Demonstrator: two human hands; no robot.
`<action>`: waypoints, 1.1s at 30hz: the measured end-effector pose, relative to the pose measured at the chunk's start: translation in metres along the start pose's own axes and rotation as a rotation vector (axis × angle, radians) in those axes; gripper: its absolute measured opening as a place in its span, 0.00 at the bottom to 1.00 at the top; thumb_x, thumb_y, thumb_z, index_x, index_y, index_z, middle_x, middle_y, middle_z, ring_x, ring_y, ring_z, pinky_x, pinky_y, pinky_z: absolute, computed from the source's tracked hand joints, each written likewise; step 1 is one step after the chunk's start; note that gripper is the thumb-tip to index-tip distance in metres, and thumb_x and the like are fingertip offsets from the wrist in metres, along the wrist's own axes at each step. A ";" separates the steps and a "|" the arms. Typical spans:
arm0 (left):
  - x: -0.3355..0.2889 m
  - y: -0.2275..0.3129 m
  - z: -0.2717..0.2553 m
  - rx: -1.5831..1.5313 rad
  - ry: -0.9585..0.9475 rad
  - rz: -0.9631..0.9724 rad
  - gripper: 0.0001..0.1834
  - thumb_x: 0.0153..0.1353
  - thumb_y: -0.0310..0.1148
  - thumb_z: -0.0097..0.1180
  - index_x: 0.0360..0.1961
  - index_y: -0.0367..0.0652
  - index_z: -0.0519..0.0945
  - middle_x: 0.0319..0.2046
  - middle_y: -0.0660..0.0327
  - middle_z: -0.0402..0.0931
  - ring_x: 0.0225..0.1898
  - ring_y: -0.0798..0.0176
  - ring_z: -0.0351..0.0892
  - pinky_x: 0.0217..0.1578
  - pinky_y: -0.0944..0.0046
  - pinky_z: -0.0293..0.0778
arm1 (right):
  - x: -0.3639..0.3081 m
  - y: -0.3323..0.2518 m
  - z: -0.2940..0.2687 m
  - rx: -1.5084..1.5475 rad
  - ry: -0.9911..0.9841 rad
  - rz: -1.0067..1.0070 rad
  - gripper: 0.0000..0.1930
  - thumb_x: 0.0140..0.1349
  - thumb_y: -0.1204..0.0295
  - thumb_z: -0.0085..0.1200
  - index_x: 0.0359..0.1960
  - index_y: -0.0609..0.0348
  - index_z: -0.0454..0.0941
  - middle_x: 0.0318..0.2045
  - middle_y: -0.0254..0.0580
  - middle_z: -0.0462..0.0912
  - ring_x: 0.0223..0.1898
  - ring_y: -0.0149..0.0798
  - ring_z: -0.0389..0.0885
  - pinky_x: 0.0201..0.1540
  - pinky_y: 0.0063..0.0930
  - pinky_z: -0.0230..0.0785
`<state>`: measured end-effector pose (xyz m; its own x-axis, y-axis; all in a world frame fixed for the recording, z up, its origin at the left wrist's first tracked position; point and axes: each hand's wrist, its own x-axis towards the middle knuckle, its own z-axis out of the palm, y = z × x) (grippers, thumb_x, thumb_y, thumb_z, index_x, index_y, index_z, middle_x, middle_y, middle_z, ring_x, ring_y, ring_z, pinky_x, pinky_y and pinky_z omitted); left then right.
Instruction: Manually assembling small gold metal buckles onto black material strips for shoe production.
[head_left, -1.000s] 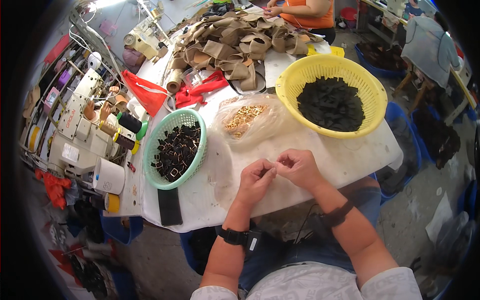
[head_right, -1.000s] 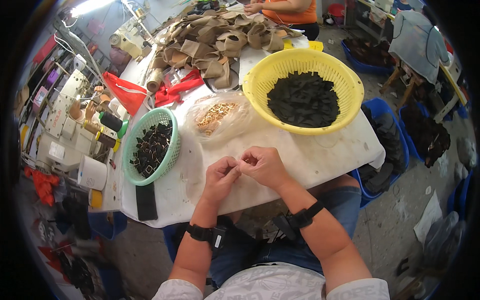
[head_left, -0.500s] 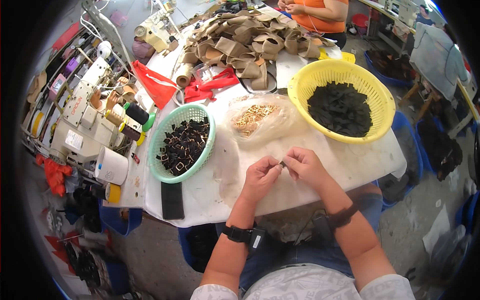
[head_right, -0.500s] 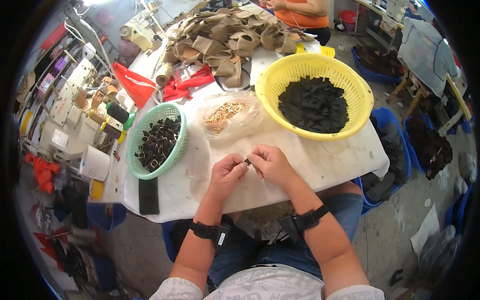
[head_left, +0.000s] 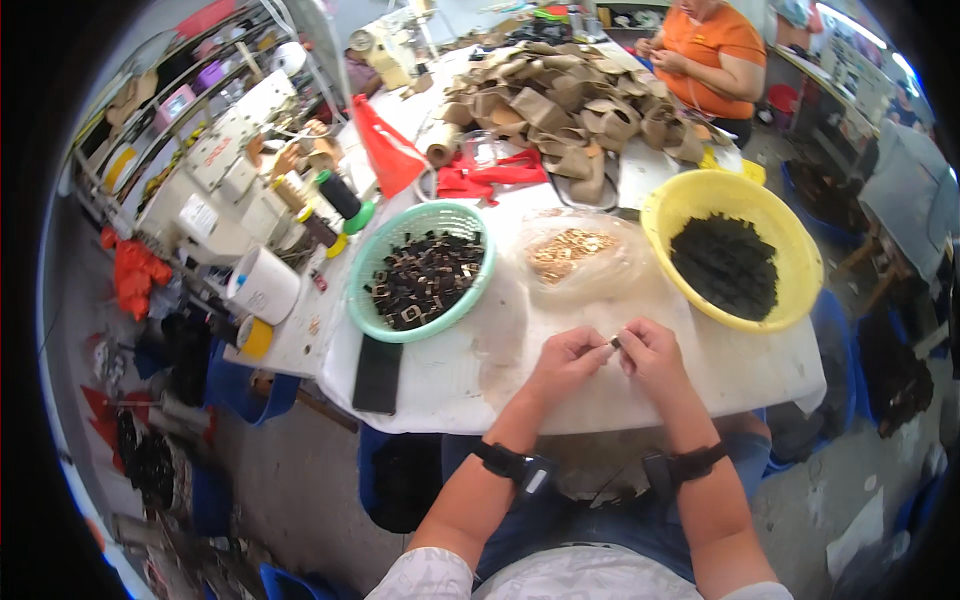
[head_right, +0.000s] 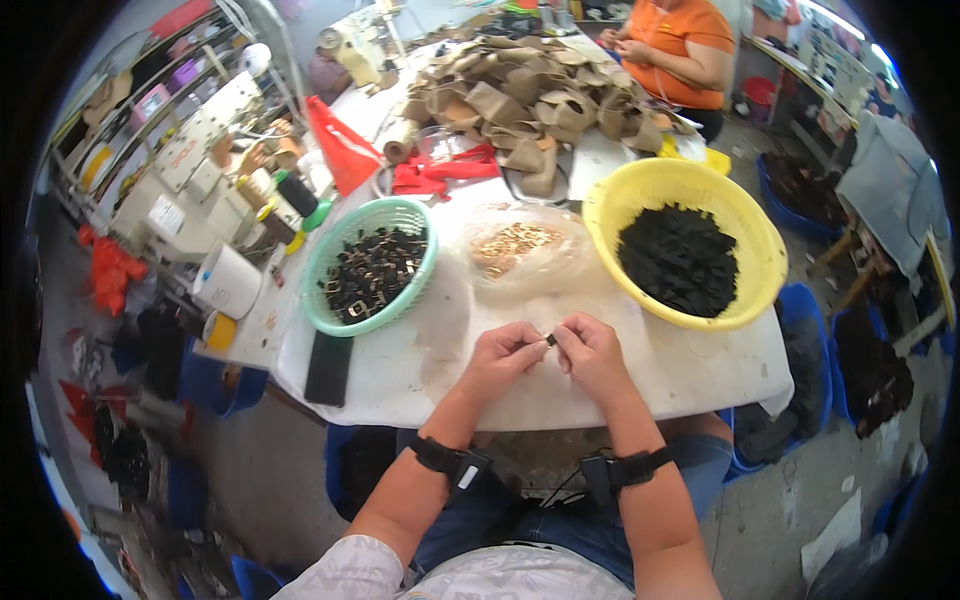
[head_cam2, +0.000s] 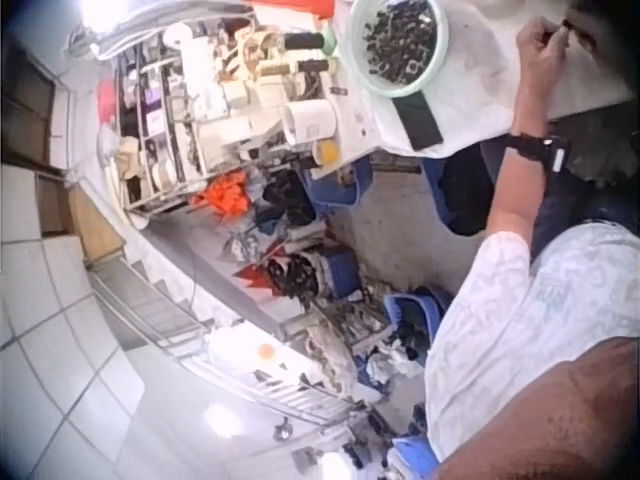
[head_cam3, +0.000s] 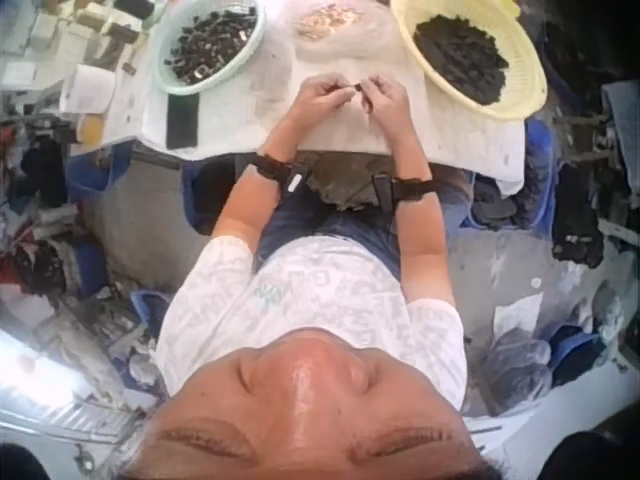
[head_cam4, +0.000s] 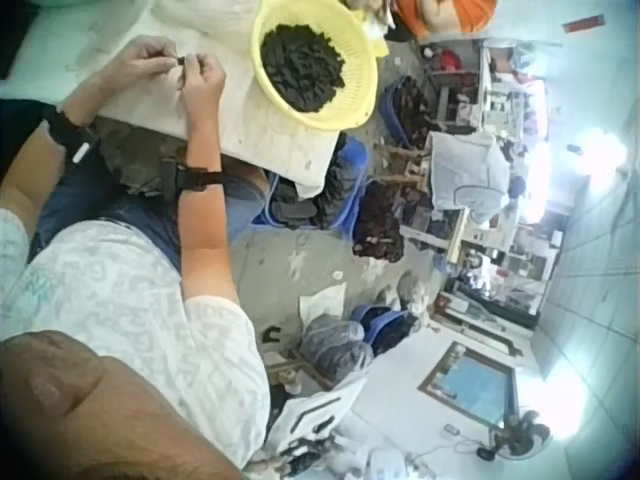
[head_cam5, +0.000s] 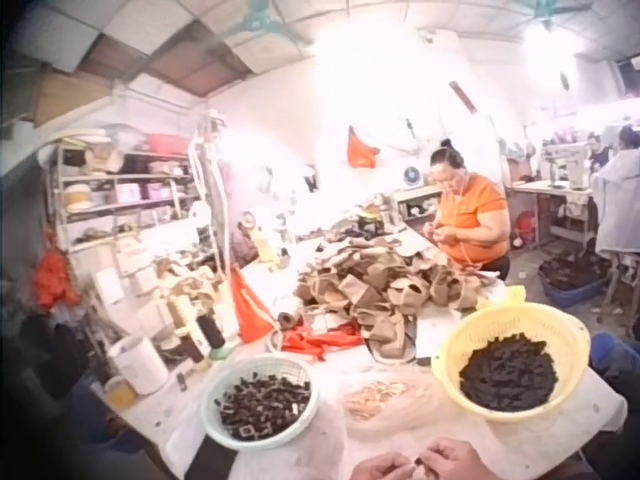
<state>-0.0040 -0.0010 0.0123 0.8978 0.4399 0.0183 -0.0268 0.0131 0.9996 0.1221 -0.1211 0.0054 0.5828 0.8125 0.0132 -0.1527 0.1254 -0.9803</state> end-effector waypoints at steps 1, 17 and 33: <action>0.000 0.000 0.002 0.017 0.044 0.020 0.05 0.60 0.27 0.58 0.29 0.37 0.79 0.20 0.71 0.73 0.22 0.78 0.68 0.23 0.76 0.64 | 0.000 0.001 0.001 -0.010 0.012 -0.009 0.06 0.65 0.74 0.50 0.29 0.62 0.73 0.18 0.32 0.73 0.17 0.24 0.69 0.19 0.18 0.59; 0.006 0.099 -0.117 0.327 0.732 0.289 0.08 0.57 0.24 0.58 0.38 0.35 0.82 0.28 0.59 0.82 0.22 0.74 0.76 0.21 0.75 0.72 | 0.001 0.004 0.004 0.096 0.048 -0.046 0.07 0.65 0.72 0.53 0.38 0.64 0.74 0.23 0.33 0.73 0.16 0.23 0.68 0.17 0.16 0.60; 0.016 0.051 -0.062 0.891 0.271 0.467 0.05 0.58 0.22 0.52 0.35 0.37 0.78 0.34 0.50 0.77 0.36 0.48 0.78 0.36 0.55 0.74 | 0.002 0.012 -0.002 0.120 0.042 -0.019 0.15 0.66 0.64 0.53 0.24 0.59 0.71 0.16 0.28 0.69 0.15 0.21 0.64 0.16 0.16 0.55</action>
<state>-0.0182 0.0624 0.0624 0.7496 0.4197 0.5118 0.0873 -0.8292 0.5521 0.1229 -0.1191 -0.0066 0.6190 0.7851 0.0204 -0.2343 0.2094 -0.9493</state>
